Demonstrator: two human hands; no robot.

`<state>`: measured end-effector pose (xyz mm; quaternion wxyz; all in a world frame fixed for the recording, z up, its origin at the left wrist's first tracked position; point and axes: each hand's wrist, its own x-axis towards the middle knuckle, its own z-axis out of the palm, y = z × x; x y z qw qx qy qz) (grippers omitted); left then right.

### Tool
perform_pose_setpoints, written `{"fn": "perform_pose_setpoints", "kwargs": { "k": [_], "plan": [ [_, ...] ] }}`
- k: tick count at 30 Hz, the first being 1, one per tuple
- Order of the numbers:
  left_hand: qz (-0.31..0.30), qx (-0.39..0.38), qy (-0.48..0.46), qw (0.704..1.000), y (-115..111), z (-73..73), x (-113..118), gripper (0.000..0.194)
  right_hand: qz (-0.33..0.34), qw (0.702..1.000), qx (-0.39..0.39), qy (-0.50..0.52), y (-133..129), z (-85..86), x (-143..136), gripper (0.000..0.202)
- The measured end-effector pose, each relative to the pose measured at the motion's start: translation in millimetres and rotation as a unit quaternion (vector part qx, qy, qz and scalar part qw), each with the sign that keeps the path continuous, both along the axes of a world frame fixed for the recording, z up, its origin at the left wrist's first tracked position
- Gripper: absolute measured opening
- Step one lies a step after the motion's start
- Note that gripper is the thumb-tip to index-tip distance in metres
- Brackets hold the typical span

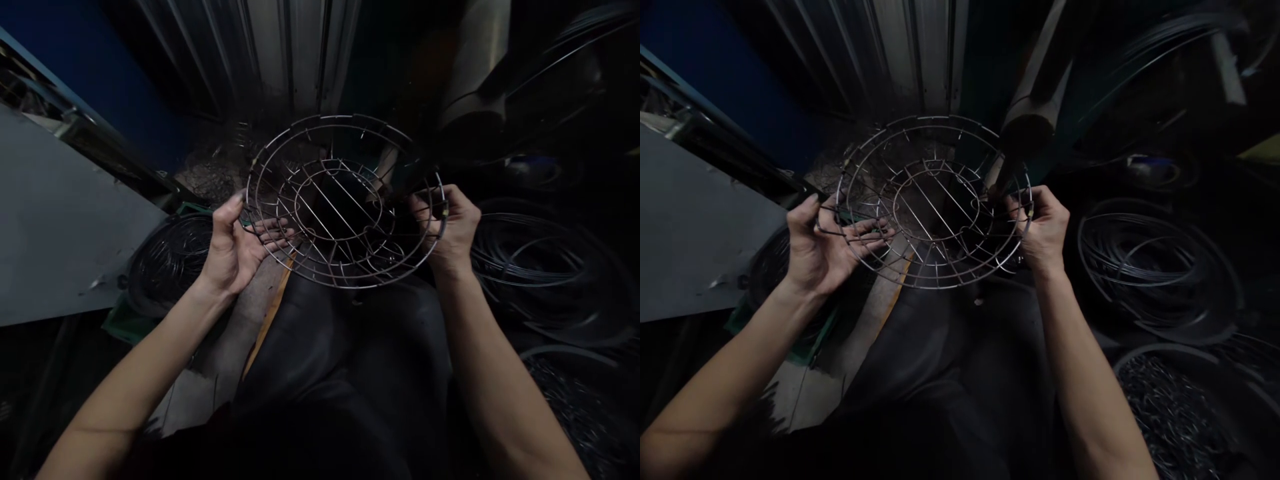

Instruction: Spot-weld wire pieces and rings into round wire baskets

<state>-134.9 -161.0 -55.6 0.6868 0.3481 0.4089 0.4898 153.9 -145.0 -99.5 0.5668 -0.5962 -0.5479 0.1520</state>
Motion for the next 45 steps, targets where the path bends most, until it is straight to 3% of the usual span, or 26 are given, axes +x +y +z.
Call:
{"fn": "perform_pose_setpoints", "kwargs": {
  "k": [15, 26, 31, 36, 45],
  "plan": [
    [0.036, -0.005, -0.015, 0.999, 2.2, 10.1, 5.4, 0.057, 0.003, 0.997, -0.012, -0.072, -3.9, -0.3, 8.1, 0.025],
    [0.045, -0.004, -0.030, 0.999, 2.0, 10.1, 6.6, 0.055, 0.021, 0.985, 0.057, 0.164, 12.7, -29.0, -0.6, 0.041],
    [0.061, -0.008, -0.026, 0.998, 1.4, 12.0, 10.0, 0.048, 0.051, 0.988, 0.084, 0.119, 15.8, -32.4, 2.6, 0.046],
    [0.060, -0.017, -0.020, 0.998, 1.8, 10.3, 9.6, 0.056, 0.054, 0.994, 0.096, 0.017, 13.8, -29.5, 8.4, 0.044],
    [0.056, -0.034, -0.046, 0.997, 2.9, 11.1, 9.1, 0.059, 0.079, 0.994, 0.077, -0.016, 10.4, -17.4, 10.4, 0.038]
  ]
}}
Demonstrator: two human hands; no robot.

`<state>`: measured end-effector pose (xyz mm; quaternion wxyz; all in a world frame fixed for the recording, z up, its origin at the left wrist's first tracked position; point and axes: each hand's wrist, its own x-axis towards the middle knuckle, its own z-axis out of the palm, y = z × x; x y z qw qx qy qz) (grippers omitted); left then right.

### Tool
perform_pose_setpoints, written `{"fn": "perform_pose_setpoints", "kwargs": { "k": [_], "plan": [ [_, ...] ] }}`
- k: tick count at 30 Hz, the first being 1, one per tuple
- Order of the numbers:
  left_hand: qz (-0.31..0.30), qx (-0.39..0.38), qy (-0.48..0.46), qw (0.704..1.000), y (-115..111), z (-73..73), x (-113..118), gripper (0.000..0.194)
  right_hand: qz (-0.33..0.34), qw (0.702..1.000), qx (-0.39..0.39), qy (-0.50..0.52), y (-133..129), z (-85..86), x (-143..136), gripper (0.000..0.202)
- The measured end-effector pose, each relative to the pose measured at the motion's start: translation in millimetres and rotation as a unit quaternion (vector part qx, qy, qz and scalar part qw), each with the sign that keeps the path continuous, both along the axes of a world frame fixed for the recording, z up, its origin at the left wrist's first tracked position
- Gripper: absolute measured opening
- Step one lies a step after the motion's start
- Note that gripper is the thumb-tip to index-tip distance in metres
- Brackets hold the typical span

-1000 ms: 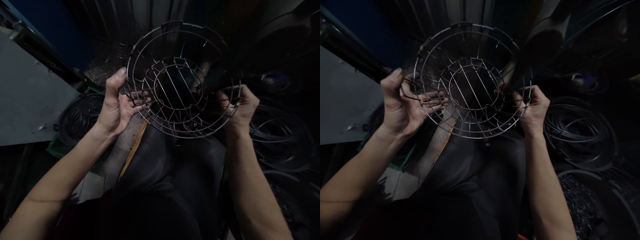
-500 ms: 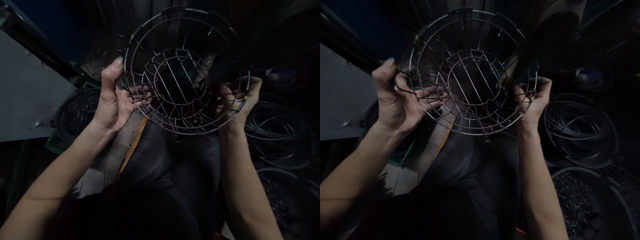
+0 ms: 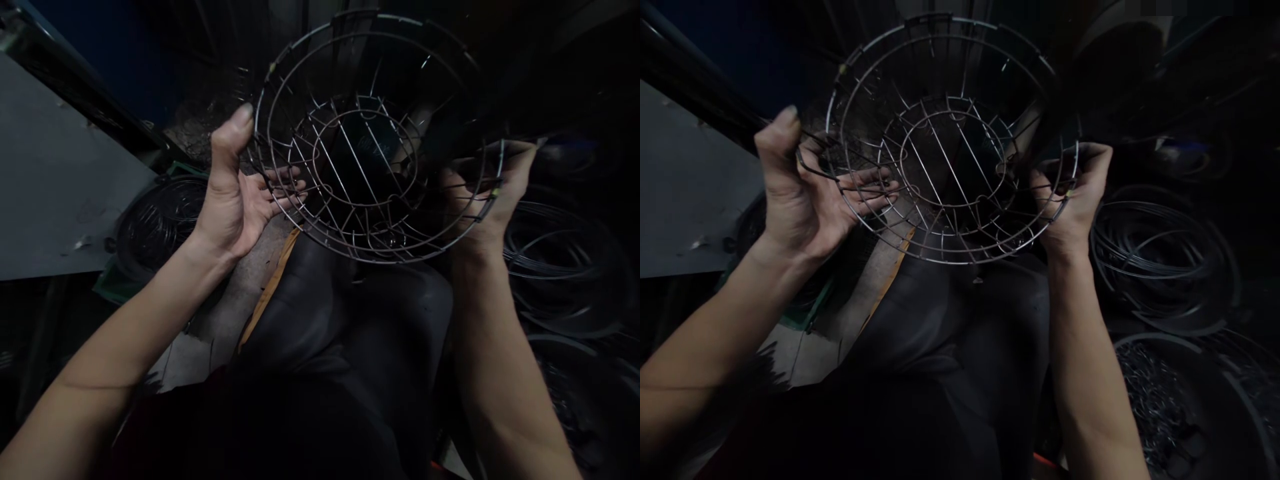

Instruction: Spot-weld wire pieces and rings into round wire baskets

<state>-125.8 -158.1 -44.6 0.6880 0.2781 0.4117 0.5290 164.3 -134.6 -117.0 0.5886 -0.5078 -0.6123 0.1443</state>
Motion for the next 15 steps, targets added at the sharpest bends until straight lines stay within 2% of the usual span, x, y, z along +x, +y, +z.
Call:
{"fn": "perform_pose_setpoints", "kwargs": {
  "k": [7, 15],
  "plan": [
    [-0.017, 0.004, -0.002, 1.000, 5.6, -5.2, -4.3, 0.065, -0.002, 1.000, -0.001, -0.004, 1.2, 2.7, -0.2, 0.036],
    [0.005, -0.011, 0.004, 1.000, 12.7, 7.2, -1.5, 0.062, -0.028, 0.998, -0.049, 0.007, -0.5, 6.0, -3.3, 0.043]
  ]
}}
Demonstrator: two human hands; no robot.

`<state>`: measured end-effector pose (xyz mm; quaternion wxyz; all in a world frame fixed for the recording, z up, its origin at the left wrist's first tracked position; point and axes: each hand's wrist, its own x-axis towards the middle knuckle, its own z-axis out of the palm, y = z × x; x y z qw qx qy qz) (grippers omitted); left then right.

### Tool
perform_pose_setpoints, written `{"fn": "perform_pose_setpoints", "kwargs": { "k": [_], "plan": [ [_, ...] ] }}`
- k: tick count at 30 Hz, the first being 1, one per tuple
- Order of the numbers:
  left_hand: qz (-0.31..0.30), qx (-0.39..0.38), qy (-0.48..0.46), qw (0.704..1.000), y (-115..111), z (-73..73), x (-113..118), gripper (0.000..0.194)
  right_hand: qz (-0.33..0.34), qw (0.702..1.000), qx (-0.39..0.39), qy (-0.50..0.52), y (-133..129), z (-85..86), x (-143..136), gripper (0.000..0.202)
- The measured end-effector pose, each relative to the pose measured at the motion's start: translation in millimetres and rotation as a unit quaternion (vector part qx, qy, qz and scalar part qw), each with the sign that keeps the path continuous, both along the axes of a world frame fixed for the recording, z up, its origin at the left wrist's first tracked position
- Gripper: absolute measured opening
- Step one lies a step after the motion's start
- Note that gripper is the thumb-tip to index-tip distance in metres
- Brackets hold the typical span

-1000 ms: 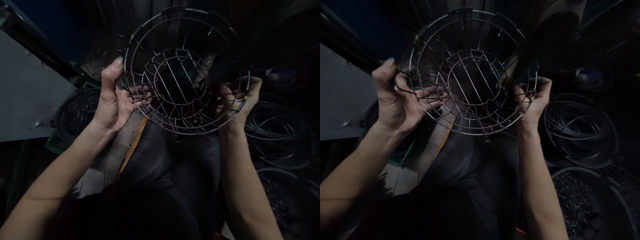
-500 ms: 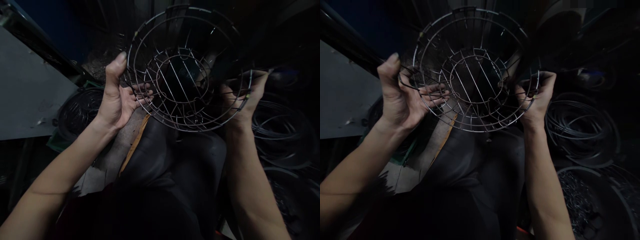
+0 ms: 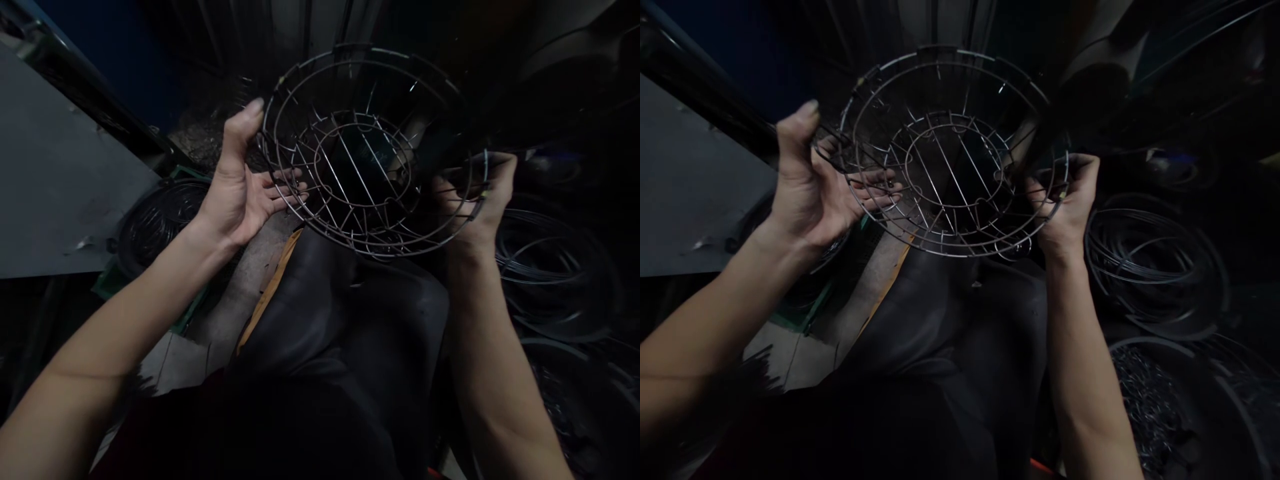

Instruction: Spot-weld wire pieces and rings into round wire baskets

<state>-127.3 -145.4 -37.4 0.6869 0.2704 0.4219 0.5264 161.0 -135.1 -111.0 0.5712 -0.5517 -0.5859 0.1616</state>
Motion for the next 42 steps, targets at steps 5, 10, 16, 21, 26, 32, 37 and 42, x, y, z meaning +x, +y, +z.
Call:
{"fn": "perform_pose_setpoints", "kwargs": {
  "k": [5, 10, 16, 21, 26, 32, 37, 42],
  "plan": [
    [-0.013, -0.005, -0.003, 1.000, 6.3, -0.2, -3.3, 0.061, -0.001, 1.000, 0.007, 0.017, -0.7, -0.4, -0.7, 0.045],
    [-0.040, -0.001, 0.006, 0.999, 13.8, -0.8, -6.1, 0.061, 0.001, 1.000, -0.002, 0.031, -0.1, -0.4, -1.7, 0.043],
    [-0.048, 0.042, 0.030, 0.998, 13.1, 2.1, -3.4, 0.061, 0.012, 0.995, -0.020, 0.095, -2.3, 0.7, -0.1, 0.053],
    [-0.046, 0.036, 0.004, 0.998, 15.0, -4.7, -7.1, 0.060, -0.034, 0.991, -0.046, 0.124, -32.4, 1.0, 20.5, 0.049],
    [-0.057, 0.017, 0.026, 0.998, 17.7, -3.1, -11.6, 0.054, -0.080, 0.985, -0.099, 0.119, -64.7, -5.4, 45.3, 0.047],
    [-0.053, 0.016, 0.031, 0.998, 3.1, 4.6, -9.5, 0.065, -0.135, 0.976, -0.119, 0.118, -92.2, 4.2, 61.2, 0.050],
    [0.000, 0.056, 0.018, 0.998, -28.9, -9.8, -1.9, 0.070, -0.199, 0.956, -0.174, 0.126, -123.0, 6.3, 79.7, 0.052],
    [-0.006, 0.057, -0.018, 0.998, -23.5, -30.2, -11.8, 0.067, -0.241, 0.932, -0.250, 0.104, -156.5, -5.2, 89.6, 0.055]
  ]
}}
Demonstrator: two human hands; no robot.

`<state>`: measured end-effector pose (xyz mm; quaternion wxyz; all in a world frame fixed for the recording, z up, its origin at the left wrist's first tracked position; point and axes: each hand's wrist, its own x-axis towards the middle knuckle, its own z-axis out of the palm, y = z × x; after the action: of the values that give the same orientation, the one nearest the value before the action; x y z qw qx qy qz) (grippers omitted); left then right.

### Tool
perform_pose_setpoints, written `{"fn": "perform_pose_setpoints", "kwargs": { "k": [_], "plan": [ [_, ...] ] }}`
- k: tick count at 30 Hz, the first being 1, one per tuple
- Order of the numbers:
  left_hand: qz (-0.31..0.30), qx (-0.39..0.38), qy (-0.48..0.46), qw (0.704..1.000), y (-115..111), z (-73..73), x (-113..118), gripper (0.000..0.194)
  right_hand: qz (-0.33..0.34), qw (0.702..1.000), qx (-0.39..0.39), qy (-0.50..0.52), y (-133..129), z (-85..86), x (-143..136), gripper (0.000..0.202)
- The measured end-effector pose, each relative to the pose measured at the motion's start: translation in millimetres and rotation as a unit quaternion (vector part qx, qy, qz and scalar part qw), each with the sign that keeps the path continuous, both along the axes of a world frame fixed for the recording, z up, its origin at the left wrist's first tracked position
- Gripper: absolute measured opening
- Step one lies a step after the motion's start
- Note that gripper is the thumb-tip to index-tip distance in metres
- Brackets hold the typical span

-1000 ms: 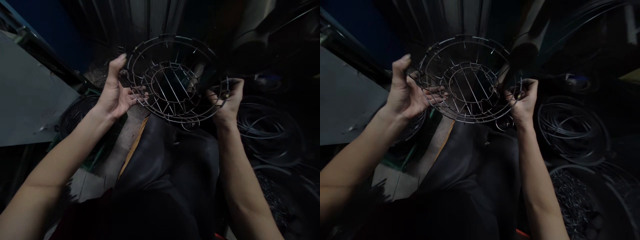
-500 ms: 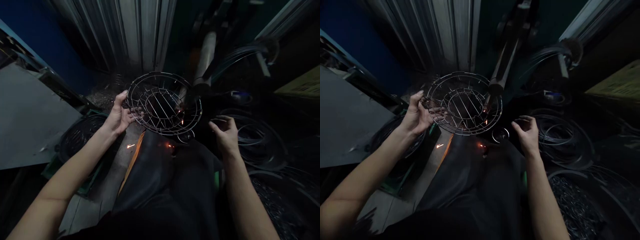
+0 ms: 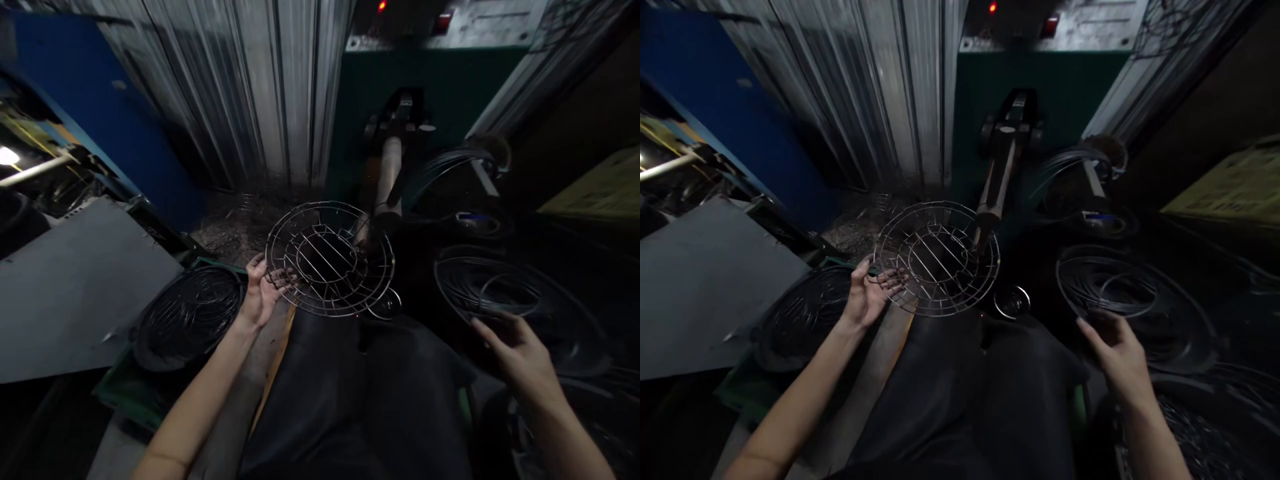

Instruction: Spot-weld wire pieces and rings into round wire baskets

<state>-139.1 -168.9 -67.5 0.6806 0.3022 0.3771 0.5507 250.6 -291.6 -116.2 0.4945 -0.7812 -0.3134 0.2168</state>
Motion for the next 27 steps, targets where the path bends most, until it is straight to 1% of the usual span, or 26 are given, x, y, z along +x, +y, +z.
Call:
{"fn": "perform_pose_setpoints", "kwargs": {
  "k": [1, 3, 5, 7, 9, 12, 14, 15, 16, 18, 22, 27],
  "plan": [
    [-0.014, 0.001, 0.005, 1.000, 7.7, 0.3, -5.2, 0.067, 0.006, 1.000, -0.014, 0.003, -6.0, -2.9, 1.1, 0.055],
    [-0.053, -0.001, 0.029, 0.998, 26.9, 6.9, -16.3, 0.067, 0.012, 0.999, -0.038, 0.014, -16.3, -10.6, 2.5, 0.055],
    [-0.099, -0.009, 0.068, 0.993, 47.0, 21.2, -24.5, 0.064, 0.015, 0.998, -0.053, 0.028, -23.2, -21.4, 2.6, 0.055],
    [-0.133, -0.011, 0.112, 0.985, 63.4, 41.3, -26.5, 0.063, 0.029, 0.997, -0.061, 0.038, -26.1, -34.4, 0.4, 0.056],
    [-0.144, 0.005, 0.162, 0.976, 73.7, 64.2, -22.0, 0.066, 0.060, 0.995, -0.066, 0.046, -25.5, -47.2, -4.5, 0.056],
    [-0.130, 0.050, 0.251, 0.958, 80.2, 96.6, -7.2, 0.070, 0.105, 0.991, -0.065, 0.050, -20.6, -61.7, -14.9, 0.056],
    [-0.123, 0.083, 0.299, 0.943, 81.5, 112.3, 3.1, 0.068, 0.121, 0.989, -0.062, 0.053, -16.6, -68.5, -21.7, 0.055],
    [-0.121, 0.098, 0.316, 0.936, 81.4, 117.4, 7.1, 0.066, 0.127, 0.988, -0.060, 0.057, -15.0, -71.4, -24.6, 0.055],
    [-0.121, 0.112, 0.331, 0.929, 80.9, 120.6, 10.0, 0.065, 0.132, 0.988, -0.059, 0.062, -13.7, -74.2, -26.9, 0.054],
    [-0.121, 0.126, 0.353, 0.919, 78.3, 121.7, 11.7, 0.064, 0.142, 0.985, -0.061, 0.076, -12.5, -79.5, -29.7, 0.055],
    [-0.132, 0.115, 0.368, 0.913, 70.7, 112.5, 3.7, 0.068, 0.136, 0.985, -0.058, 0.088, -15.2, -86.4, -29.5, 0.056],
    [-0.144, 0.100, 0.355, 0.918, 65.7, 105.7, -4.7, 0.070, 0.125, 0.986, -0.067, 0.086, -17.6, -85.7, -29.6, 0.057]
  ]
}}
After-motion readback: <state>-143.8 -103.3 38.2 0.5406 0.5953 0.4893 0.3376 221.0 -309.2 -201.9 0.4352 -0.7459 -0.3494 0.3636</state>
